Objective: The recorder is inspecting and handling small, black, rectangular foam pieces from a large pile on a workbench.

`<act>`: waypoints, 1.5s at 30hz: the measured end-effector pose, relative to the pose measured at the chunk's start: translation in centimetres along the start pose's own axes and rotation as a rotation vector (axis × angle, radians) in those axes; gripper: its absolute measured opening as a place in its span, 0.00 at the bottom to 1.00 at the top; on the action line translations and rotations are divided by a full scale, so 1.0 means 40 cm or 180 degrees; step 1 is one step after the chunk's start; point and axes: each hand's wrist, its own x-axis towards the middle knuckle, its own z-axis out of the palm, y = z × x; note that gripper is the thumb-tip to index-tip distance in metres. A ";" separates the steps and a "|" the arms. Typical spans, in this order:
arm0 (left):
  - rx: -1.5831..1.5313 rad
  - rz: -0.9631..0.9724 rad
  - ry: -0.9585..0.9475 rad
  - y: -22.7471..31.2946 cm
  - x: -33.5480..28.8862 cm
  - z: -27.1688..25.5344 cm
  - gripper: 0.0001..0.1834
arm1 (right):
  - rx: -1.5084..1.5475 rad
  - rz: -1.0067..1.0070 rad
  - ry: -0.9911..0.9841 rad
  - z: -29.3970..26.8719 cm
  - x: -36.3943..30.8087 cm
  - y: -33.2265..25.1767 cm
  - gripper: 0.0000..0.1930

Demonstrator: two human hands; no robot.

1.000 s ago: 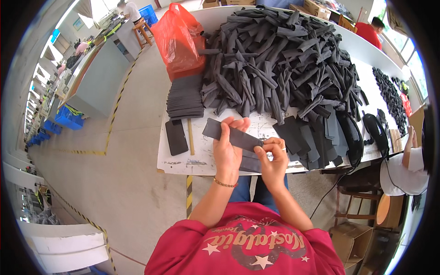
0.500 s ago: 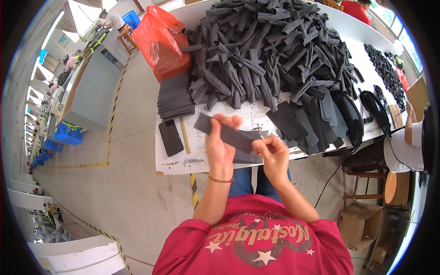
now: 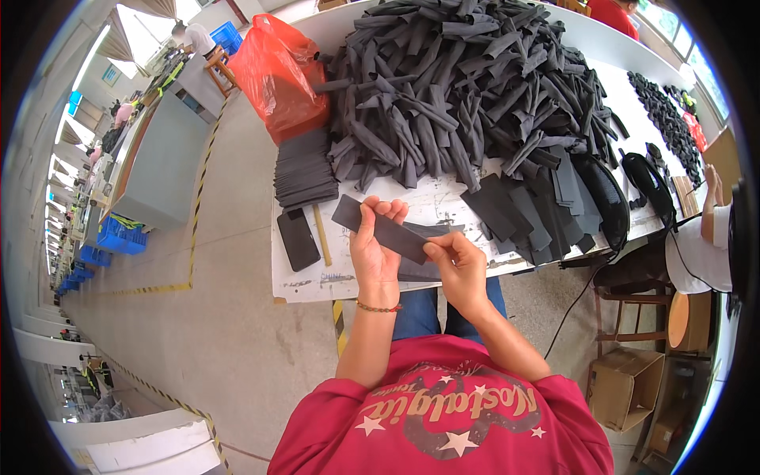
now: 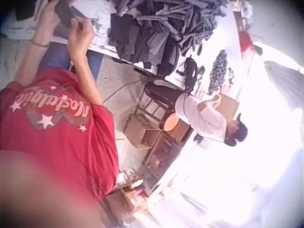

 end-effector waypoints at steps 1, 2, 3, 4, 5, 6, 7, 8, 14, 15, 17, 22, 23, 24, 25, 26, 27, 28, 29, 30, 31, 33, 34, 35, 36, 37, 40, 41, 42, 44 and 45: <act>0.0002 -0.0009 0.0005 -0.004 -0.001 0.000 0.12 | -0.0001 0.0009 0.0006 -0.001 -0.005 0.004 0.04; -0.0033 -0.0066 -0.0020 -0.007 -0.001 0.000 0.12 | 0.0260 0.0076 0.0087 -0.003 -0.009 0.004 0.03; -0.0063 -0.0110 -0.0042 -0.008 -0.003 0.004 0.12 | 0.0527 0.0142 0.0157 -0.005 -0.013 0.003 0.02; -0.0057 -0.0110 -0.0035 -0.011 -0.005 0.008 0.12 | 0.0532 0.0149 0.0155 -0.009 -0.018 -0.002 0.02; -0.0081 -0.0157 -0.0057 -0.014 -0.008 0.012 0.12 | 0.0105 -0.0207 0.0228 -0.014 -0.025 -0.009 0.02; -0.0124 -0.0199 -0.0077 -0.015 -0.007 0.016 0.13 | -0.0339 -0.0569 0.0292 -0.017 -0.026 -0.018 0.02; -0.0134 -0.0193 -0.0071 -0.014 -0.008 0.019 0.13 | -0.0347 -0.0570 0.0282 -0.019 -0.026 -0.025 0.02; -0.0167 -0.0203 -0.0105 -0.012 -0.009 0.024 0.12 | -0.0640 -0.0876 0.0339 -0.020 -0.025 -0.032 0.02; -0.0827 0.0210 -0.0587 0.028 0.051 -0.011 0.12 | 0.0480 -0.0089 0.0182 -0.005 -0.010 -0.064 0.05; -0.0785 -0.0052 -0.0831 0.025 0.044 0.008 0.12 | 0.0174 -0.0211 -0.0152 0.008 -0.001 -0.074 0.06; -0.0790 -0.0166 -0.1033 0.020 0.028 0.045 0.15 | -0.0063 -0.0145 -0.0663 0.004 0.000 -0.017 0.12; 0.0846 -0.0589 0.0057 0.004 -0.056 0.019 0.22 | -0.1702 -0.2240 0.0534 -0.014 0.039 0.006 0.25; 0.1062 -0.0843 0.0143 -0.002 -0.070 -0.007 0.20 | -0.1870 -0.2414 0.0570 -0.017 0.049 0.015 0.25; 0.0948 -0.0892 0.0256 -0.008 -0.089 0.016 0.13 | -0.1956 -0.2461 0.0549 -0.020 0.053 0.031 0.25; 0.0937 -0.0884 0.0280 -0.013 -0.098 0.013 0.13 | -0.1955 -0.2457 0.0521 -0.024 0.051 0.042 0.25; 0.1387 -0.0842 0.0273 -0.017 -0.106 0.010 0.11 | -0.2016 -0.2394 0.0488 -0.028 0.049 0.050 0.26; 0.1841 -0.0771 0.0263 -0.014 -0.105 0.008 0.09 | -0.2059 -0.2356 0.0451 -0.028 0.054 0.053 0.27; 0.1835 -0.0737 0.0286 -0.010 -0.104 0.006 0.09 | -0.2040 -0.2376 0.0418 -0.033 0.053 0.054 0.27; 0.1913 -0.0770 0.0327 -0.007 -0.101 0.004 0.08 | -0.1793 -0.1990 0.0244 -0.042 0.046 0.055 0.23; 0.1986 -0.0811 0.0360 -0.004 -0.096 0.002 0.08 | -0.1558 -0.1602 0.0076 -0.045 0.047 0.046 0.20; 0.2059 -0.0856 0.0392 -0.001 -0.090 -0.001 0.07 | -0.1555 -0.1617 0.0054 -0.048 0.052 0.035 0.20; 0.2245 -0.0986 0.0049 0.015 -0.066 -0.006 0.07 | 0.0544 0.0379 -0.0161 -0.065 0.054 0.006 0.15; 0.2436 -0.1132 -0.0311 0.017 -0.062 -0.007 0.08 | 0.0422 0.0439 -0.0473 -0.071 0.061 0.031 0.16; 0.2421 -0.1150 -0.0307 0.010 -0.066 -0.009 0.08 | 0.0407 0.0454 -0.0467 -0.075 0.054 0.051 0.16; 0.2522 -0.1148 -0.0370 0.004 -0.063 -0.010 0.09 | 0.0718 0.0649 -0.0536 -0.075 0.057 0.061 0.15; 0.2624 -0.1145 -0.0432 -0.002 -0.062 -0.009 0.09 | 0.1029 0.0845 -0.0606 -0.076 0.059 0.067 0.14; 0.2251 -0.1060 0.0032 -0.035 -0.087 0.010 0.11 | 0.1315 0.0903 -0.0216 -0.063 0.053 0.073 0.12; 0.2247 -0.1055 0.0051 -0.036 -0.089 0.004 0.11 | 0.1338 0.0966 -0.0061 -0.061 0.052 0.075 0.11; 0.2492 -0.1186 -0.0098 -0.037 -0.091 -0.002 0.11 | 0.1333 0.0976 -0.0078 -0.060 0.050 0.076 0.11; 0.2850 -0.1247 -0.0286 -0.038 -0.097 -0.008 0.11 | 0.1438 0.1093 0.0032 -0.058 0.048 0.081 0.11; 0.2844 -0.1235 -0.0275 -0.040 -0.096 -0.015 0.11 | 0.1432 0.1093 0.0016 -0.059 0.048 0.086 0.11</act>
